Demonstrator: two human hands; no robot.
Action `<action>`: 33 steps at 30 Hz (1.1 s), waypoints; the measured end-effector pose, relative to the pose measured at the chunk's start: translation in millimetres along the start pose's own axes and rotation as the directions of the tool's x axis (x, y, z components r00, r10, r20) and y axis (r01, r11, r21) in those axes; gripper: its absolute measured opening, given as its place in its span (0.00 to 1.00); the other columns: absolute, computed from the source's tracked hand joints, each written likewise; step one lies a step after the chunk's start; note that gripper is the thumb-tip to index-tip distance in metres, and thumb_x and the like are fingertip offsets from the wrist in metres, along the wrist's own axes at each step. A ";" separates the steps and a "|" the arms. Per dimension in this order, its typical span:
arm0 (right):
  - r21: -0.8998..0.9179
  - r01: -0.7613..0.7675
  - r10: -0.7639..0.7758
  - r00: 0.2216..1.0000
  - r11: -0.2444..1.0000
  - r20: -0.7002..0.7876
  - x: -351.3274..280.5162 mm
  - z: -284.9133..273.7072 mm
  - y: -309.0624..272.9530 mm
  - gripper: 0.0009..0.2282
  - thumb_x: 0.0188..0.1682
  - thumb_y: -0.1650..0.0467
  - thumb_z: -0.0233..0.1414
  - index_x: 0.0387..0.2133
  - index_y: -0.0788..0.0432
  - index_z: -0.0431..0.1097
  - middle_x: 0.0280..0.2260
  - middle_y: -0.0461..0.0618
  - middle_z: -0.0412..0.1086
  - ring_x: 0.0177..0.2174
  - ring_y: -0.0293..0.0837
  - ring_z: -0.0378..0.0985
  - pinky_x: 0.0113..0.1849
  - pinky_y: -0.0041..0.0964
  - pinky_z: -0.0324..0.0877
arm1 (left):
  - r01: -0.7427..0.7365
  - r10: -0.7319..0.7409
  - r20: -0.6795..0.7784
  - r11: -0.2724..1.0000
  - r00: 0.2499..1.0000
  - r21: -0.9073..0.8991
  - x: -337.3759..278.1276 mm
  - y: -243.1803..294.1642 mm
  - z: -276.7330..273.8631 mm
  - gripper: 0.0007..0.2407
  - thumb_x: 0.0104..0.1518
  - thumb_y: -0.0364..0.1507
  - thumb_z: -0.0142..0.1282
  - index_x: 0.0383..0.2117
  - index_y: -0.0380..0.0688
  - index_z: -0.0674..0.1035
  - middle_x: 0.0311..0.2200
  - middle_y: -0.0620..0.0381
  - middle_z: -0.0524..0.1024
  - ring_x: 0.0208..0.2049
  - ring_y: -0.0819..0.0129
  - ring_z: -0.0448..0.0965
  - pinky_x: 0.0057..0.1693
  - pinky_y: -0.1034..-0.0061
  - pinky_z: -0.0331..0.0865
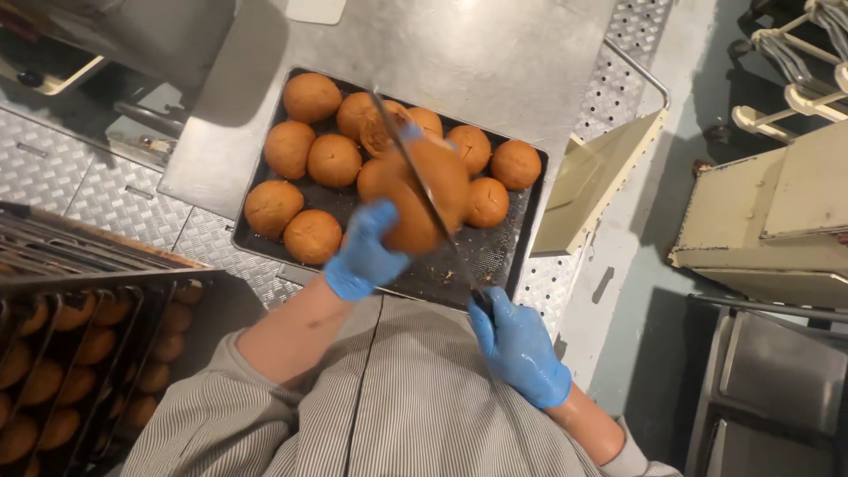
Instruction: Slicing baked buns on a metal tray using a long knife in a bakery.
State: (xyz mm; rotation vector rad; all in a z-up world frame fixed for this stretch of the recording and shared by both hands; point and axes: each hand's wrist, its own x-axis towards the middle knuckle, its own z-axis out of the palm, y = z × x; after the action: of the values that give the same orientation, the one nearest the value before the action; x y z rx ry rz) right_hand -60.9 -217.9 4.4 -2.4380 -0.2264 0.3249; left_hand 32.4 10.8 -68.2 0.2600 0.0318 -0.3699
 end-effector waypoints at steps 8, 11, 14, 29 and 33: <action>0.052 -0.032 0.032 0.999 0.998 -0.005 -5.1 -7.5 -5.2 0.09 0.52 0.69 0.51 0.40 0.63 0.66 0.19 0.62 0.73 0.20 0.61 0.78 0.23 0.52 0.70 | 0.070 -0.067 0.068 0.996 0.995 -0.047 -4.2 -21.8 18.3 0.32 0.59 0.40 0.60 0.69 0.44 0.62 0.65 0.53 0.66 0.67 0.58 0.65 0.72 0.58 0.58; 0.010 0.033 -0.033 0.999 0.999 -0.016 -12.4 2.2 8.2 0.09 0.51 0.70 0.52 0.40 0.64 0.67 0.22 0.64 0.74 0.23 0.63 0.79 0.25 0.52 0.71 | 0.060 -0.056 0.031 0.987 0.998 -0.152 -6.9 -22.3 6.0 0.31 0.61 0.40 0.59 0.68 0.41 0.62 0.65 0.51 0.66 0.68 0.57 0.65 0.74 0.58 0.56; 0.024 0.058 -0.057 0.997 0.998 -0.046 -10.6 0.9 3.4 0.10 0.51 0.71 0.51 0.42 0.64 0.67 0.25 0.65 0.76 0.25 0.64 0.79 0.27 0.53 0.72 | 0.095 -0.093 0.029 0.991 0.995 -0.096 -19.4 -37.7 23.0 0.31 0.61 0.39 0.58 0.69 0.44 0.61 0.66 0.55 0.65 0.68 0.60 0.64 0.75 0.59 0.53; 0.049 0.009 -0.011 0.999 0.999 0.039 -13.5 -39.3 -19.1 0.08 0.52 0.69 0.51 0.33 0.63 0.71 0.16 0.57 0.71 0.16 0.50 0.74 0.22 0.41 0.68 | 0.253 -0.240 0.210 0.967 0.948 -0.039 -21.3 -11.2 25.8 0.39 0.60 0.50 0.54 0.76 0.49 0.52 0.74 0.56 0.55 0.73 0.61 0.58 0.77 0.62 0.51; -0.050 -0.107 0.103 0.992 0.993 -0.073 -18.6 -40.0 -19.6 0.07 0.50 0.69 0.53 0.36 0.61 0.72 0.17 0.57 0.75 0.18 0.55 0.79 0.23 0.46 0.70 | 0.193 -0.204 0.151 0.978 0.967 0.085 -12.0 6.5 40.9 0.37 0.58 0.45 0.58 0.72 0.49 0.54 0.69 0.54 0.57 0.68 0.53 0.60 0.69 0.42 0.58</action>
State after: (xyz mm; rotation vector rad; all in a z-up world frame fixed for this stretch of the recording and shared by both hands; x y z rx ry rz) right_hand -68.7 -231.1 50.1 -2.5147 -0.0770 0.2825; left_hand 22.9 10.4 -26.2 0.2970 -0.1132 -0.5910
